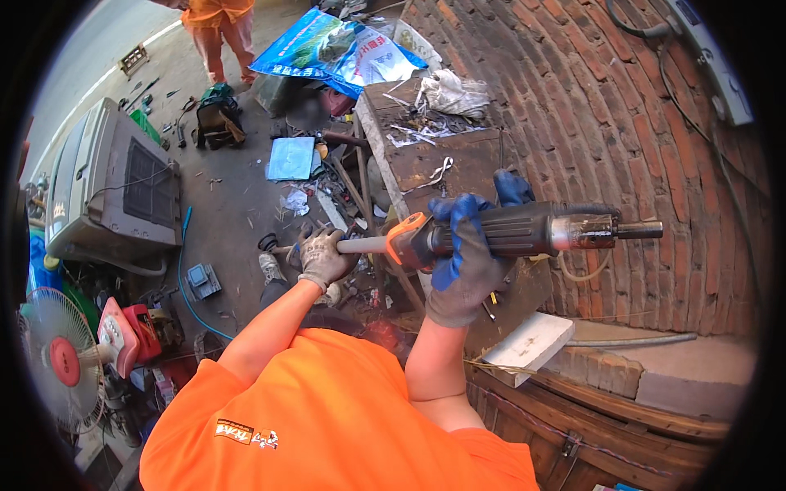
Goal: The person assembles a string trimmer by attaching a motor unit to a long metal shaft and securing it with a screwdriver. They then connect a black cable to the motor and tighten a clamp on the shaft using a wrench.
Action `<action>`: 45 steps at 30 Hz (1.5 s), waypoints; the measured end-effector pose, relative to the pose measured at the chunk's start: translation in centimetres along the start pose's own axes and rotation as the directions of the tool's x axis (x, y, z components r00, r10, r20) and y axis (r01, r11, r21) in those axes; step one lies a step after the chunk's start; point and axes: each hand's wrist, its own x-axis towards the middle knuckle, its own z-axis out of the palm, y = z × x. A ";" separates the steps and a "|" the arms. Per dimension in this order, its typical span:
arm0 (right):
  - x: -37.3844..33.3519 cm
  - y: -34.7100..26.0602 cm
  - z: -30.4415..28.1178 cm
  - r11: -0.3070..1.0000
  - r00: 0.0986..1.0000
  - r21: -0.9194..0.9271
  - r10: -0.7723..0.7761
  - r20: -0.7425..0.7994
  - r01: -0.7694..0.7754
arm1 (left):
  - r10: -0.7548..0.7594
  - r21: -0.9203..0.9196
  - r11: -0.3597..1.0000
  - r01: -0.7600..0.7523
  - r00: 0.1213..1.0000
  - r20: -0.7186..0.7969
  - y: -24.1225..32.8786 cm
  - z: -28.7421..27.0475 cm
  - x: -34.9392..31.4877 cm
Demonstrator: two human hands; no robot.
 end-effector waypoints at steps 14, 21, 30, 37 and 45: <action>2.8 2.7 -2.9 0.959 0.863 0.283 -0.128 0.490 -0.018 | 0.173 0.059 0.979 -0.197 0.945 0.276 -1.7 -5.1 1.7; 5.2 1.7 2.2 0.809 0.510 0.480 -0.271 0.816 -0.339 | 0.215 0.017 0.968 -0.251 0.860 0.462 -3.2 -7.7 2.8; 5.1 2.7 0.3 0.949 0.978 0.282 0.085 0.193 -0.138 | 0.065 0.023 0.997 -0.071 0.981 0.184 -0.7 -2.5 4.7; 6.8 3.6 -0.1 0.998 0.933 -0.047 -0.058 -0.355 0.044 | 0.089 0.019 0.995 -0.096 0.967 0.239 0.9 -0.5 6.3; 5.2 3.0 2.6 0.993 0.921 -0.068 0.062 -0.386 -0.095 | 0.076 0.072 0.994 -0.085 0.990 0.122 0.2 -0.7 5.6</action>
